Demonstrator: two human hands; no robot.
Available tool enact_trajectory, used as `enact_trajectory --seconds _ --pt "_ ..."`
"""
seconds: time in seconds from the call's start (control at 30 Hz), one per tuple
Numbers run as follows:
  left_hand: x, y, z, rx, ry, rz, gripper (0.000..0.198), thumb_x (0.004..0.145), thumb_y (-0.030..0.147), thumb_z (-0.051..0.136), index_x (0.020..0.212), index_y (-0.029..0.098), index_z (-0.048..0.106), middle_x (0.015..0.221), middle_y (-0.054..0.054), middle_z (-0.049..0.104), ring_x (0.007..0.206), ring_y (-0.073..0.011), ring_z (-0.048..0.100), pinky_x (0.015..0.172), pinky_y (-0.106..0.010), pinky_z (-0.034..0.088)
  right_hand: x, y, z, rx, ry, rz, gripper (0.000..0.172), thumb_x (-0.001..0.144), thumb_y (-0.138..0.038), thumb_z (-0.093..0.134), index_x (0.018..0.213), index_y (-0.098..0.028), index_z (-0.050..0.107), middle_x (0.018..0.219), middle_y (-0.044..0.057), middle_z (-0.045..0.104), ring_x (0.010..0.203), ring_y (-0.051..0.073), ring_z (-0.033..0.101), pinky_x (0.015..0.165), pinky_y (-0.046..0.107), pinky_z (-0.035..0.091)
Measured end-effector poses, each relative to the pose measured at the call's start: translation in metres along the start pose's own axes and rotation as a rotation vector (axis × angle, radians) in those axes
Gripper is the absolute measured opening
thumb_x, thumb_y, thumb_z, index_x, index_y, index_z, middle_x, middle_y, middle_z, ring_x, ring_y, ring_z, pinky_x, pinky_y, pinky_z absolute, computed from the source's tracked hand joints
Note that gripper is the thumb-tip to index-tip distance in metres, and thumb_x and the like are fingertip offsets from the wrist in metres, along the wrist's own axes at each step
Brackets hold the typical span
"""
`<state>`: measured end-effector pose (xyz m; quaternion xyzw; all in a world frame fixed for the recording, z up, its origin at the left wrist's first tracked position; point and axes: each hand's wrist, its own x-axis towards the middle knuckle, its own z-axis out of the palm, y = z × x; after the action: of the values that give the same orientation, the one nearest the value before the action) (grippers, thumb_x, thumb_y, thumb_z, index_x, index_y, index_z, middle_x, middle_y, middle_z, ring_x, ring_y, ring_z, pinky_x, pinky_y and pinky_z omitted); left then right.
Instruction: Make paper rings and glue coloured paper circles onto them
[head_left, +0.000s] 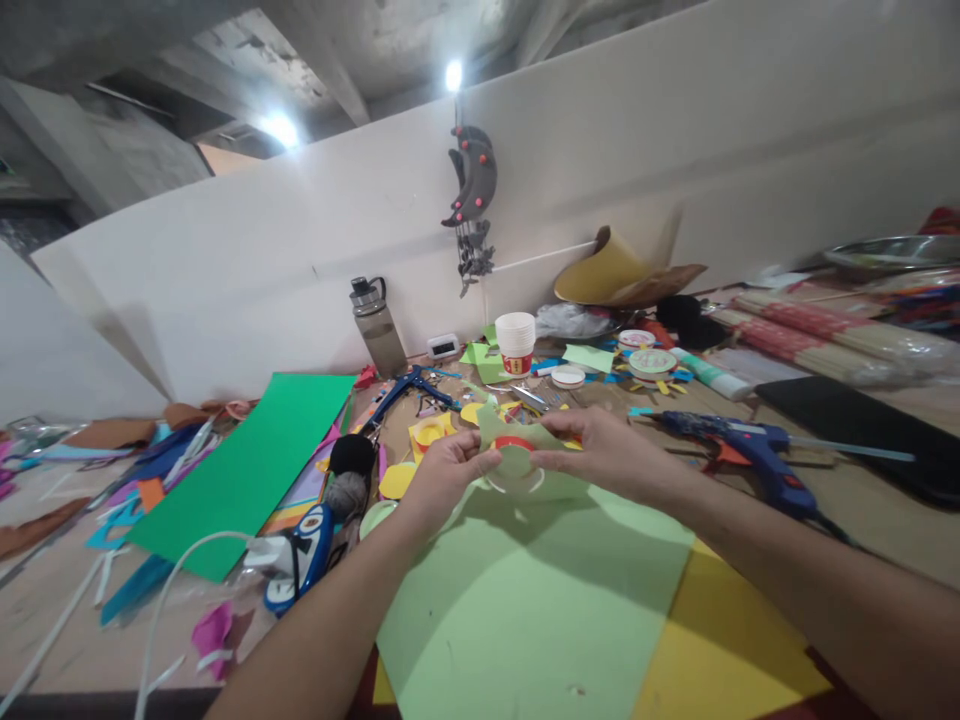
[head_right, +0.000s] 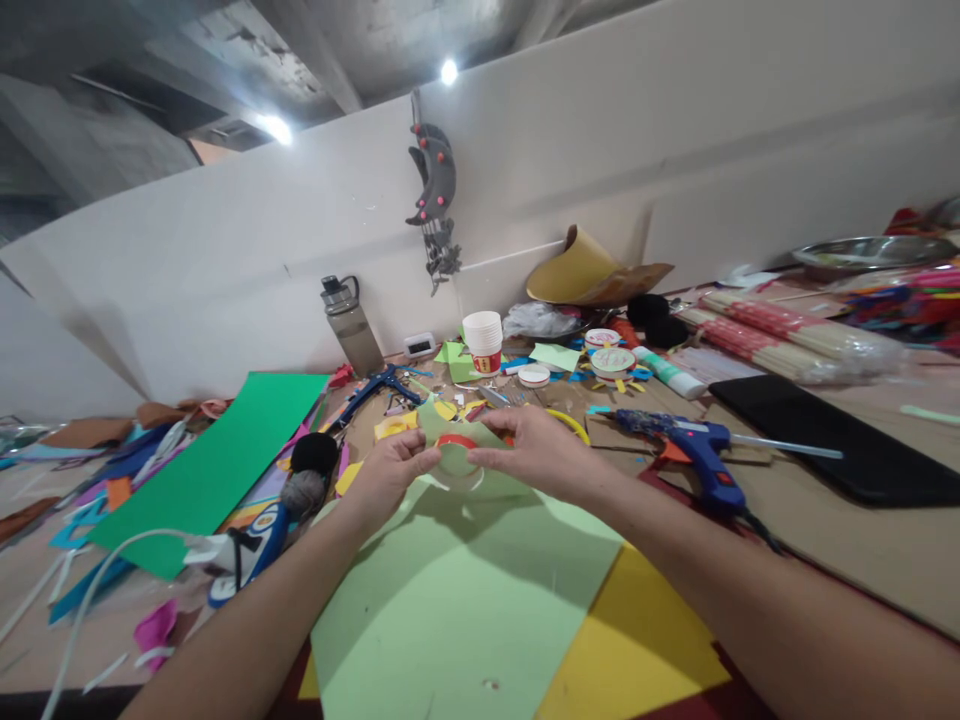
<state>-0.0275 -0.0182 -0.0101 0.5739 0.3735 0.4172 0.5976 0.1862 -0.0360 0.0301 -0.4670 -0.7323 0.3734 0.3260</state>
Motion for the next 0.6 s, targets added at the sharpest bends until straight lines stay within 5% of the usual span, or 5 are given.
enact_trajectory --seconds 0.43,0.6 --pt "-0.002 0.005 0.001 -0.024 -0.033 0.007 0.033 0.07 0.043 0.078 0.079 0.012 0.07 0.071 -0.002 0.065 0.063 -0.0092 0.055 0.066 -0.021 0.043 0.004 0.007 0.006 0.288 -0.04 0.088 0.033 0.068 -0.049 0.073 0.072 -0.017 0.071 0.059 -0.004 0.058 0.052 0.009 0.047 0.049 0.022 0.035" --pt "-0.005 0.009 0.007 -0.104 -0.05 -0.026 0.049 0.07 0.051 0.075 0.101 0.013 0.071 0.089 -0.008 0.072 0.073 -0.0152 0.065 0.072 -0.027 0.051 0.005 0.011 0.011 0.556 0.02 0.276 0.041 0.062 -0.053 0.078 0.083 -0.018 0.073 0.065 0.0 0.067 0.051 0.011 0.056 0.048 0.023 0.042"
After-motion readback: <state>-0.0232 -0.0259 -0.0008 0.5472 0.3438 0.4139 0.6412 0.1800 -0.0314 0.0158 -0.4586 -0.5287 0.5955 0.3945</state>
